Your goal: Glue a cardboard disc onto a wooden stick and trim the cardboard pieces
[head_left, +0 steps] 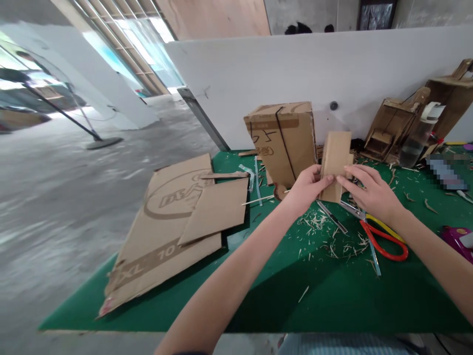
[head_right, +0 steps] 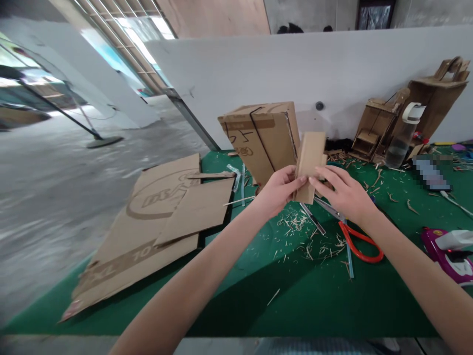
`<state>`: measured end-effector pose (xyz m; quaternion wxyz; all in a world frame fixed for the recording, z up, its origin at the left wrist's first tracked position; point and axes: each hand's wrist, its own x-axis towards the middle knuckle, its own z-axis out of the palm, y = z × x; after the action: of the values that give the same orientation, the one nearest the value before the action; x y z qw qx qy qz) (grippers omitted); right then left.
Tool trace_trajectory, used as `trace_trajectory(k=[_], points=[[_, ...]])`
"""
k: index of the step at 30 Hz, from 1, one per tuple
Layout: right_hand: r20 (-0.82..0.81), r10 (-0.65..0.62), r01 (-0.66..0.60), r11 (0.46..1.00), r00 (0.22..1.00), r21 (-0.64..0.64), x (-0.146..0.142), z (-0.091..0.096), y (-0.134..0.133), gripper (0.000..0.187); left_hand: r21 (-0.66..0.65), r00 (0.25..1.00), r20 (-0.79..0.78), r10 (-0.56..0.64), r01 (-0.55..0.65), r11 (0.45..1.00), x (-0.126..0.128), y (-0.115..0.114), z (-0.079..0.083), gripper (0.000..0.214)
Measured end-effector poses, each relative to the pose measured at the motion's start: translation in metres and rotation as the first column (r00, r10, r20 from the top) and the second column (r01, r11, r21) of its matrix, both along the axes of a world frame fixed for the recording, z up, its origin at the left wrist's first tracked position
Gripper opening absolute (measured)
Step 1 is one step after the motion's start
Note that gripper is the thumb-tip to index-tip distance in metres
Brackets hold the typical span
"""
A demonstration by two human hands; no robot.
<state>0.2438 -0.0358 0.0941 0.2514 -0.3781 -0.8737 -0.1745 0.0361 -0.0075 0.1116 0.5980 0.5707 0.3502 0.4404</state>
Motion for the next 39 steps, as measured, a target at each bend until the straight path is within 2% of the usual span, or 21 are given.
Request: trace_trajectory(k=[2,3,4,5,7,9,12,16,19,21,23,26,28,29,30,31,34,36,39], points=[[-0.035,-0.139,0.136,0.989,0.990,-0.063,0.007,-0.006,-0.017,0.040,0.047,0.995,0.023,0.101,-0.102,0.994,-0.004,-0.002,-0.002,0.027],[-0.006,-0.216,0.212,0.964,0.976,-0.160,0.013,-0.010,-0.026,0.040,0.064,0.990,0.044,0.134,-0.137,0.989,-0.006,-0.002,-0.004,0.027],[0.060,-0.282,0.287,0.915,0.958,-0.284,0.021,-0.015,-0.035,0.039,0.078,0.985,0.072,0.158,-0.163,0.983,-0.009,-0.001,-0.004,0.028],[0.160,-0.295,0.335,0.847,0.942,-0.413,0.028,-0.021,-0.043,0.040,0.092,0.978,0.107,0.177,-0.187,0.978,-0.011,0.000,-0.005,0.028],[0.293,-0.256,0.382,0.741,0.921,-0.552,0.042,-0.033,-0.058,0.041,0.102,0.959,0.174,0.221,-0.241,0.965,-0.013,0.004,-0.006,0.030],[0.323,-0.262,0.408,0.716,0.909,-0.566,0.051,-0.044,-0.069,0.046,0.071,0.944,0.203,0.261,-0.281,0.957,-0.013,0.008,-0.007,0.030],[0.332,-0.298,0.439,0.720,0.895,-0.538,0.051,-0.054,-0.077,0.054,0.037,0.939,0.203,0.278,-0.290,0.956,-0.009,0.013,-0.003,0.026],[0.370,-0.358,0.513,0.652,0.857,-0.559,0.041,-0.054,-0.079,0.066,0.091,0.937,0.243,0.250,-0.278,0.956,-0.003,0.014,0.011,0.031],[0.273,-0.445,0.516,0.636,0.853,-0.575,0.040,-0.051,-0.079,0.064,0.140,0.936,0.259,0.236,-0.279,0.950,-0.003,0.012,0.020,0.029],[0.126,-0.513,0.469,0.620,0.849,-0.629,0.043,-0.051,-0.081,0.062,0.159,0.933,0.263,0.245,-0.292,0.943,-0.006,0.012,0.024,0.023],[-0.090,-0.549,0.322,0.606,0.831,-0.727,0.045,-0.051,-0.082,0.058,0.160,0.923,0.273,0.269,-0.320,0.934,-0.009,0.013,0.025,0.020],[-0.469,-0.525,-0.082,0.599,0.710,-0.796,0.040,-0.049,-0.081,0.053,0.158,0.908,0.292,0.300,-0.355,0.921,-0.015,0.016,0.026,0.020],[-0.646,-0.478,-0.338,0.580,0.596,-0.741,0.030,-0.046,-0.078,0.050,0.163,0.909,0.281,0.308,-0.362,0.918,-0.017,0.017,0.028,0.021],[-0.684,-0.475,-0.408,0.562,0.553,-0.720,0.023,-0.044,-0.075,0.048,0.167,0.911,0.272,0.312,-0.364,0.916,-0.017,0.017,0.029,0.021],[-0.700,-0.485,-0.456,0.534,0.525,-0.712,0.016,-0.042,-0.072,0.048,0.173,0.912,0.261,0.318,-0.368,0.914,-0.018,0.017,0.029,0.022],[-0.716,-0.487,-0.485,0.527,0.501,-0.698,0.008,-0.040,-0.069,0.049,0.177,0.911,0.253,0.327,-0.376,0.910,-0.018,0.017,0.030,0.022],[-0.772,-0.438,-0.532,0.561,0.460,-0.635,-0.011,-0.033,-0.059,0.057,0.173,0.897,0.254,0.362,-0.411,0.895,-0.018,0.018,0.028,0.022],[-0.773,-0.403,-0.551,0.544,0.490,-0.633,-0.019,-0.028,-0.056,0.060,0.156,0.893,0.262,0.367,-0.414,0.897,-0.018,0.020,0.026,0.022],[-0.724,-0.380,-0.538,0.490,0.576,-0.686,-0.025,-0.023,-0.053,0.061,0.176,0.901,0.252,0.352,-0.400,0.899,-0.018,0.023,0.021,0.024]])
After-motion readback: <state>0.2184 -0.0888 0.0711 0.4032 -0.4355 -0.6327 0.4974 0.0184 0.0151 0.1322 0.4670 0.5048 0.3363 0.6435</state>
